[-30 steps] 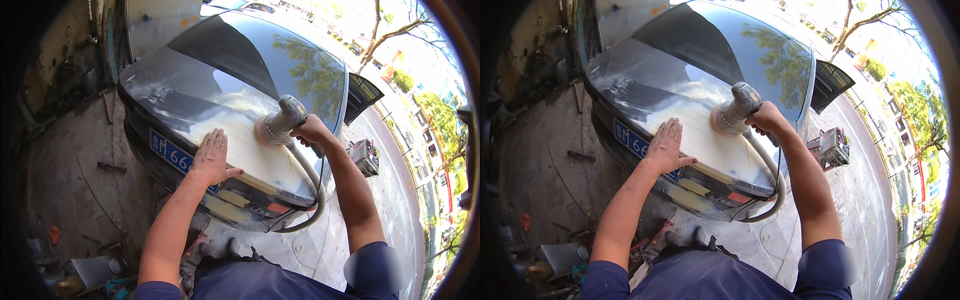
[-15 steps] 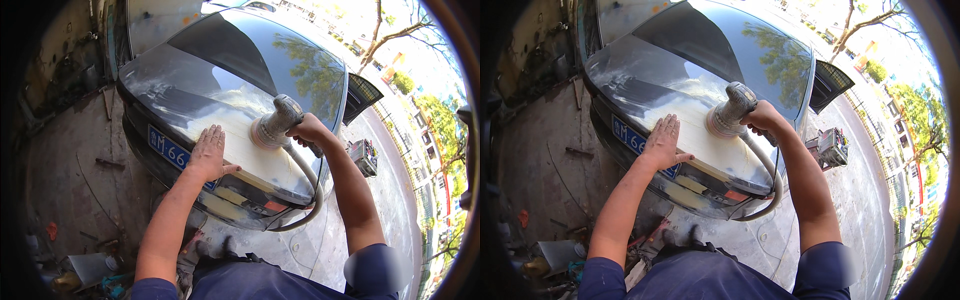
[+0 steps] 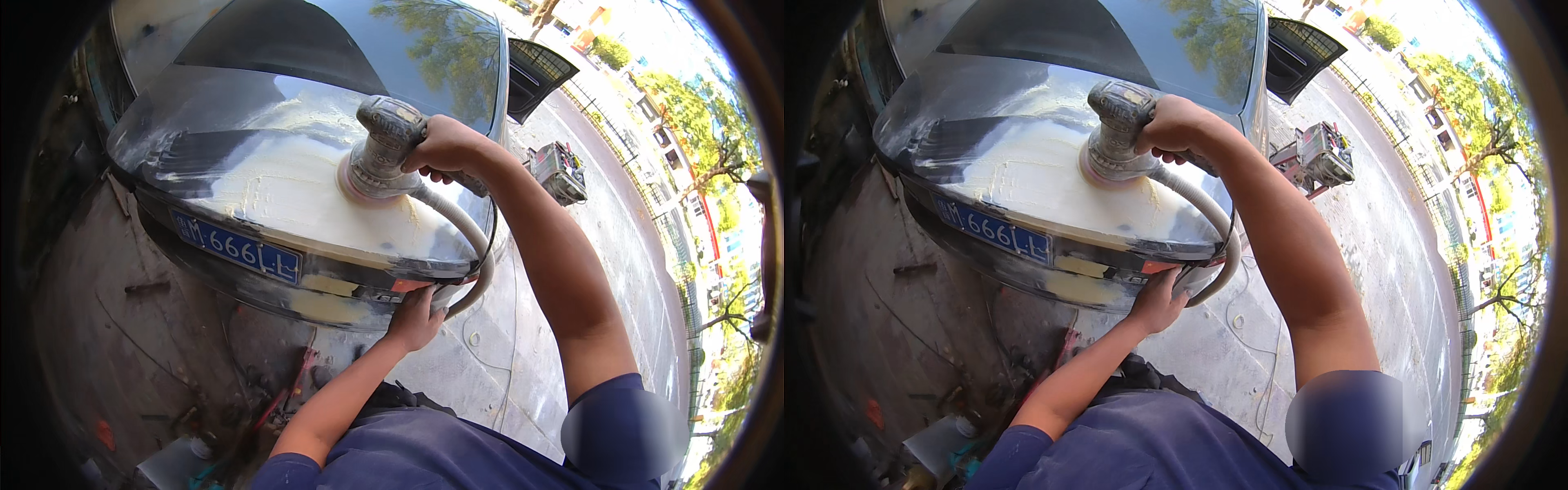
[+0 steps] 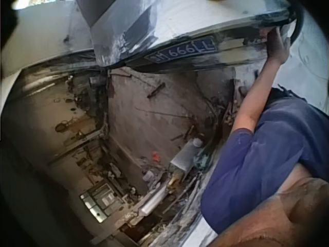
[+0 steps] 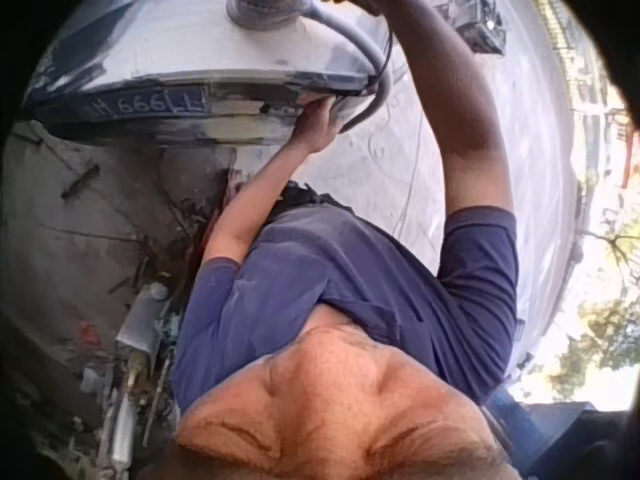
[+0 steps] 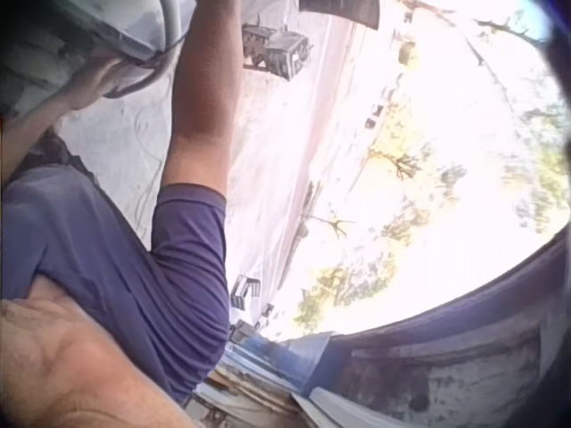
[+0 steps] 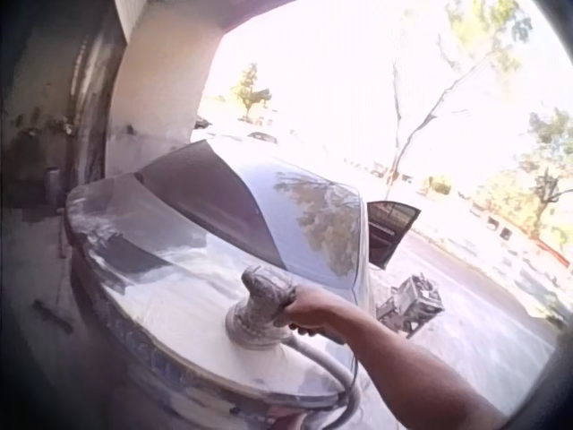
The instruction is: The person uses an orbital sander to smooth a yellow filler patch on the trunk of a dark sedan. The person holds the sander with the right hand and steadies the trunk with the left hand while moving the tool across the filler area.
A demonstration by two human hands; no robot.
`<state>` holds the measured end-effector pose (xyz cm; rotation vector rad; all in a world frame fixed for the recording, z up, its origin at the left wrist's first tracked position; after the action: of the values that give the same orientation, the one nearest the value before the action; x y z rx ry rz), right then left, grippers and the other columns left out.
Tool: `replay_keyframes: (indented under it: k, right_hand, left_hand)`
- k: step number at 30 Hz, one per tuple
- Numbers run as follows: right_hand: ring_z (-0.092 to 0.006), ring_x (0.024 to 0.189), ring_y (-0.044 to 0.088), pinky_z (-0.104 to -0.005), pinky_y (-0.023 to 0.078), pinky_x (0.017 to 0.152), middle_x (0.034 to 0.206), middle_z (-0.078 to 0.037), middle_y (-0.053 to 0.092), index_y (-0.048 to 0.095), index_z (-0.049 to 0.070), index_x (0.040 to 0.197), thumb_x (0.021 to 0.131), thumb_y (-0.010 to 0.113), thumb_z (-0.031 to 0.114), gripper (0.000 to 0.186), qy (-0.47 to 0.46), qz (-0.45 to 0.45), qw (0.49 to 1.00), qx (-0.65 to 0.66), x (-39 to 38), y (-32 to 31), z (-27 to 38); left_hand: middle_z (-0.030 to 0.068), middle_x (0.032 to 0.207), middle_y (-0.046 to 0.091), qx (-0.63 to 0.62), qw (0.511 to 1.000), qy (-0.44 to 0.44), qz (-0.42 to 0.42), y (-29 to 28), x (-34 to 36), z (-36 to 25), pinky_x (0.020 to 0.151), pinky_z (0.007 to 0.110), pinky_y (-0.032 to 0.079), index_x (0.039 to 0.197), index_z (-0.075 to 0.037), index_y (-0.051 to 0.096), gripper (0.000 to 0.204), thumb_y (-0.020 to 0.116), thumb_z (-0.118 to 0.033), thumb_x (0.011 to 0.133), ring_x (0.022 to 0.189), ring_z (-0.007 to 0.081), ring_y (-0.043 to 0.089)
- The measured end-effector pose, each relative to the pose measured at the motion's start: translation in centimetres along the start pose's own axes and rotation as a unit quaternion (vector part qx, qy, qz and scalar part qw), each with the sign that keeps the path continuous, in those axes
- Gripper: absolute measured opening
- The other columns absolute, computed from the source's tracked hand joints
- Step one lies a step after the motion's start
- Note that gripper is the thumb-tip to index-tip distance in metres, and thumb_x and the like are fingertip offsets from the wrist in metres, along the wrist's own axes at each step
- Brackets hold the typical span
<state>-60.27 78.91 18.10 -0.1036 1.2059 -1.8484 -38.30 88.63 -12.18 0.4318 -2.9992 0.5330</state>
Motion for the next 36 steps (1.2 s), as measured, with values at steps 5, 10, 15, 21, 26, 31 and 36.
replay_keyframes:
  k: [5,10,15,21,26,31,36]
  right_hand:
    - [-0.0179,0.06,0.071,-0.0338,0.056,0.051,0.077,-0.009,0.075,0.081,-0.005,0.092,0.088,0.092,0.013,0.021,0.022,-0.02,0.999,0.029,0.3,-0.2,-1.1]
    - [-0.0184,0.059,0.071,-0.0344,0.056,0.051,0.077,-0.009,0.075,0.081,-0.005,0.091,0.088,0.091,0.013,0.021,0.023,-0.017,1.0,0.011,0.0,-1.0,-2.7]
    - [-0.0187,0.058,0.07,-0.0347,0.055,0.05,0.075,-0.009,0.074,0.08,-0.004,0.089,0.088,0.091,0.013,0.02,0.013,-0.032,0.998,0.045,0.3,-1.1,-3.7]
    - [-0.0187,0.057,0.069,-0.0355,0.053,0.049,0.073,-0.01,0.073,0.078,-0.005,0.087,0.088,0.09,0.011,0.02,0.008,-0.042,0.998,0.052,1.2,-1.9,-3.1]
    - [-0.0184,0.056,0.069,-0.0351,0.052,0.048,0.073,-0.009,0.072,0.078,-0.005,0.088,0.087,0.09,0.011,0.02,0.008,-0.045,0.997,0.069,2.1,-1.2,-1.5]
    - [-0.0185,0.057,0.069,-0.0349,0.054,0.049,0.073,-0.008,0.073,0.078,-0.005,0.088,0.088,0.091,0.011,0.021,-0.021,0.003,1.0,-0.017,1.5,-0.4,0.0]
    - [-0.0191,0.058,0.07,-0.0361,0.055,0.049,0.074,-0.009,0.073,0.078,-0.004,0.086,0.084,0.092,0.011,0.021,-0.009,-0.021,0.999,-0.031,2.7,-0.3,1.3]
  left_hand:
    - [0.0335,0.15,0.069,-0.042,0.999,0.017,-0.021,5.9,4.5,3.1,0.119,0.058,0.051,0.158,0.002,0.057,0.051,0.069,-0.02,0.113,0.141,0.0529,0.064]
    - [0.0286,0.13,0.078,-0.003,0.998,-0.031,0.046,6.3,4.3,0.9,0.105,0.062,0.057,0.136,-0.004,0.068,0.026,0.059,-0.023,0.119,0.123,0.0508,0.074]
    - [0.0251,0.108,0.072,-0.038,0.958,0.149,0.24,7.0,0.2,-6.8,0.094,0.059,0.056,0.112,-0.002,0.062,0.021,0.065,-0.022,0.119,0.11,0.0504,0.072]
    - [0.024,0.106,0.074,-0.065,0.955,-0.011,0.291,4.2,-2.9,-2.6,0.095,0.052,0.056,0.119,-0.001,0.064,0.032,0.066,-0.033,0.119,0.106,0.0435,0.075]
    - [0.0215,0.118,0.081,-0.027,0.957,-0.168,0.234,0.0,-10.2,7.9,0.099,0.046,0.058,0.123,-0.001,0.068,0.038,0.065,-0.039,0.12,0.111,0.0388,0.079]
    - [0.0218,0.109,0.081,-0.025,0.971,-0.174,0.16,-2.5,-14.3,9.9,0.096,0.049,0.059,0.117,-0.001,0.07,0.038,0.059,-0.036,0.123,0.107,0.0416,0.08]
    - [0.0224,0.103,0.079,-0.002,0.988,-0.107,0.114,-5.0,-14.8,5.5,0.091,0.053,0.059,0.109,-0.002,0.071,0.032,0.061,-0.031,0.119,0.101,0.0461,0.077]
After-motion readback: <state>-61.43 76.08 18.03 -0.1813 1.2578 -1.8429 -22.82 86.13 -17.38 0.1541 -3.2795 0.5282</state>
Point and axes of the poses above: each hand's wrist, its own x-axis towards the middle knuckle, its own y-axis out of the palm, z = x × y, the point moved 1 cm from there along x, towards the middle knuckle
